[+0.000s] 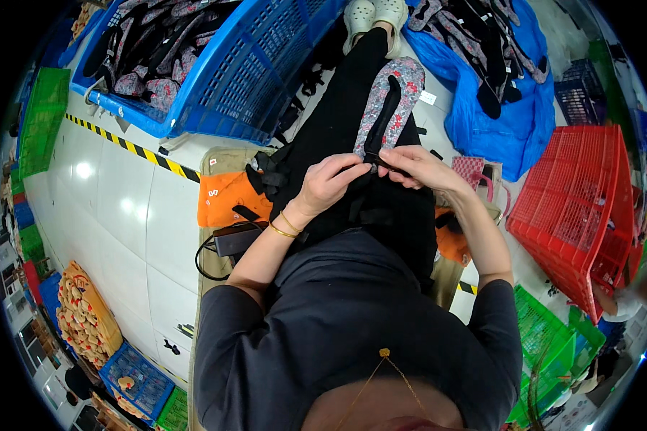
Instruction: The person sits on a low stool and repeatedly picks up floral-patterned slippers from a blue crate. They use small scissors to trim loose threads and excess fabric from the slipper edges, then place the finished items into a red crate.
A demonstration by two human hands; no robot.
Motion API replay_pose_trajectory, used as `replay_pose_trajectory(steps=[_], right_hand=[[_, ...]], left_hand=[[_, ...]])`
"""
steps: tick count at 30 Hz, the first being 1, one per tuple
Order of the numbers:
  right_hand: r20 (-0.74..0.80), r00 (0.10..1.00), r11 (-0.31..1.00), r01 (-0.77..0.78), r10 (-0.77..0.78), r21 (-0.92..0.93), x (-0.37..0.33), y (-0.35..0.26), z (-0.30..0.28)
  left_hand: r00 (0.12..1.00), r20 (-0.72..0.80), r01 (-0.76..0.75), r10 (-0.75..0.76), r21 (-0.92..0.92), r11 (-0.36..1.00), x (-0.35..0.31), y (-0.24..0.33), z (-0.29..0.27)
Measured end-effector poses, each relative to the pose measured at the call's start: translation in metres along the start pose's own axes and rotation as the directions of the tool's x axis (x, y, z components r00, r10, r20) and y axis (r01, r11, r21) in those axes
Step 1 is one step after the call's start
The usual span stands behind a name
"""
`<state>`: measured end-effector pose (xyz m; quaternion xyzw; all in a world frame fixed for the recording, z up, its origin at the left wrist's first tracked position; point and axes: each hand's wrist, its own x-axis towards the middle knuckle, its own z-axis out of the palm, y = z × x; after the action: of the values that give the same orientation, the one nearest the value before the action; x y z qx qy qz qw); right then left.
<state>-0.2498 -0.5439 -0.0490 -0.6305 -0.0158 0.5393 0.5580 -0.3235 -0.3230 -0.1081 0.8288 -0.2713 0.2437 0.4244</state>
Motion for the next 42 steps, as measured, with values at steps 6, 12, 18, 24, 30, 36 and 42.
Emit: replay_pose_trajectory(steps=[6,12,18,24,30,36,42], right_hand=[[-0.027,0.997,0.994,-0.075,0.077,0.077,0.009,-0.004,0.012],[-0.034,0.994,0.985,-0.094,0.099,0.143,0.014,0.002,0.011],[-0.01,0.999,0.994,-0.03,0.031,0.101,0.007,0.012,0.009],[-0.14,0.987,0.997,0.076,-0.079,-0.023,-0.019,0.031,-0.007],[-0.235,0.962,0.963,0.187,-0.14,0.194,-0.026,0.049,-0.016],[-0.473,0.789,0.872,0.483,-0.392,0.084,-0.022,0.067,0.0],[-0.71,0.594,0.729,0.664,-0.378,0.167,-0.023,0.055,0.014]], left_hand=[[1.0,0.002,-0.01,0.01,-0.009,1.0,-0.004,-0.003,0.001],[1.0,0.008,-0.008,0.008,-0.023,1.0,-0.003,-0.003,0.001],[0.999,0.036,0.009,-0.007,-0.052,0.999,-0.006,-0.003,0.002],[0.972,0.221,0.058,-0.074,0.076,0.995,-0.008,0.0,-0.039],[0.899,0.172,0.349,-0.402,0.273,0.897,0.056,0.016,-0.065],[0.834,0.361,0.363,-0.417,0.211,0.908,0.071,-0.017,0.02],[0.523,0.647,0.586,-0.555,-0.746,-0.317,0.058,-0.025,0.021]])
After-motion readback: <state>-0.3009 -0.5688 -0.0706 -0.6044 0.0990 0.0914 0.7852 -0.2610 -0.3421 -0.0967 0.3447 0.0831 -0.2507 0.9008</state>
